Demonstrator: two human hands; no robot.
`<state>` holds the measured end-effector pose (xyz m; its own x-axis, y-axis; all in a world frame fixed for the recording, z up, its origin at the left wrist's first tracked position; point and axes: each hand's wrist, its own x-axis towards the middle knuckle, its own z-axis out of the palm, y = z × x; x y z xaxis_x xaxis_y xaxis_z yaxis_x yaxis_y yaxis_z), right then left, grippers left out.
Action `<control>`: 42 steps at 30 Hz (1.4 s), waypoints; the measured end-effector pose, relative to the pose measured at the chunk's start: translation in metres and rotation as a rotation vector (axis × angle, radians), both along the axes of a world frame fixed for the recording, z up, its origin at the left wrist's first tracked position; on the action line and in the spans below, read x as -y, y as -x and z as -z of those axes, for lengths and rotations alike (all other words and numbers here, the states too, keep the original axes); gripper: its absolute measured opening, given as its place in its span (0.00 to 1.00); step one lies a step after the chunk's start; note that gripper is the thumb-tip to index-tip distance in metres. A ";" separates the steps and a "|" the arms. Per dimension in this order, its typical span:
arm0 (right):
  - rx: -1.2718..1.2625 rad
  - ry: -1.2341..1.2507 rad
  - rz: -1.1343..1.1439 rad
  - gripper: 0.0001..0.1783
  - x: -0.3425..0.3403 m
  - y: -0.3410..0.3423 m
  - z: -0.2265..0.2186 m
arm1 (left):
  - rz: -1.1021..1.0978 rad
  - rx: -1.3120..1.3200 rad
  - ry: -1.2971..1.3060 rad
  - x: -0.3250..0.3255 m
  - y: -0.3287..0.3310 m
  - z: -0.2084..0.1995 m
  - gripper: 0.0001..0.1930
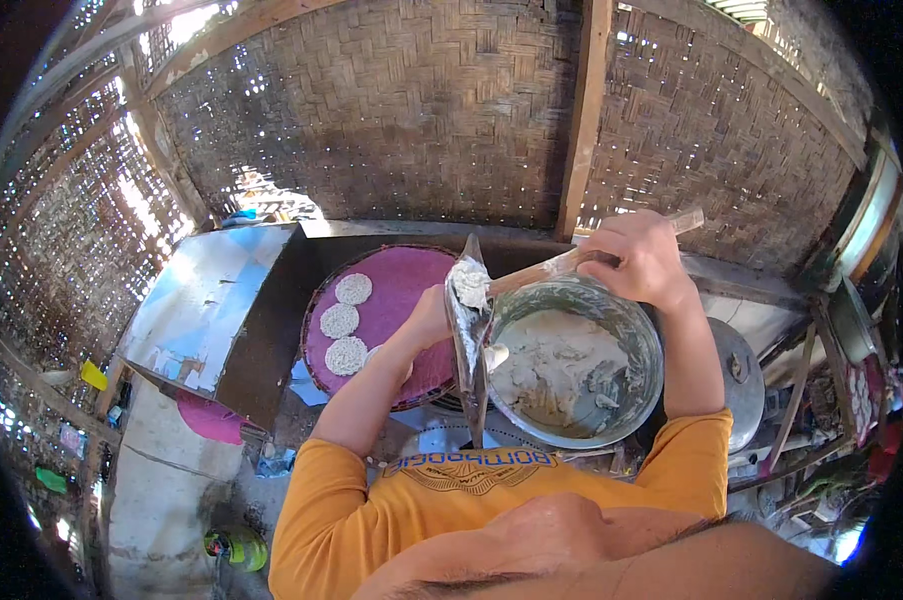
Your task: The person prepares and cooks crackers by placing dough-covered trays into a large pot and then using a press to mold small circles of dough onto a tray.
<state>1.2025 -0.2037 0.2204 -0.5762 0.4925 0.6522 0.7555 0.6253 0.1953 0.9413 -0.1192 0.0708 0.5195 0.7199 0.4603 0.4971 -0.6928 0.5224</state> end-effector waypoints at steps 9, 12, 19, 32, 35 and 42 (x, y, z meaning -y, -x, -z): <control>0.183 -0.017 -0.092 0.10 -0.015 0.042 0.026 | 0.021 -0.147 -0.038 0.008 -0.024 0.000 0.14; 0.171 -0.010 -0.147 0.08 -0.010 0.039 0.025 | 0.001 -0.120 0.061 0.009 -0.015 -0.003 0.15; -0.993 0.413 0.060 0.10 0.007 0.013 0.074 | -0.081 0.013 -0.102 -0.006 -0.011 0.006 0.19; -1.074 0.105 0.201 0.11 -0.006 0.046 0.161 | -0.062 0.226 -0.082 -0.009 -0.019 0.016 0.19; -1.006 0.095 0.212 0.11 0.001 0.056 0.165 | -0.079 0.199 -0.062 -0.011 -0.014 0.018 0.15; -1.173 0.595 0.081 0.09 0.024 0.044 0.181 | -0.036 0.370 0.151 -0.033 -0.001 0.061 0.11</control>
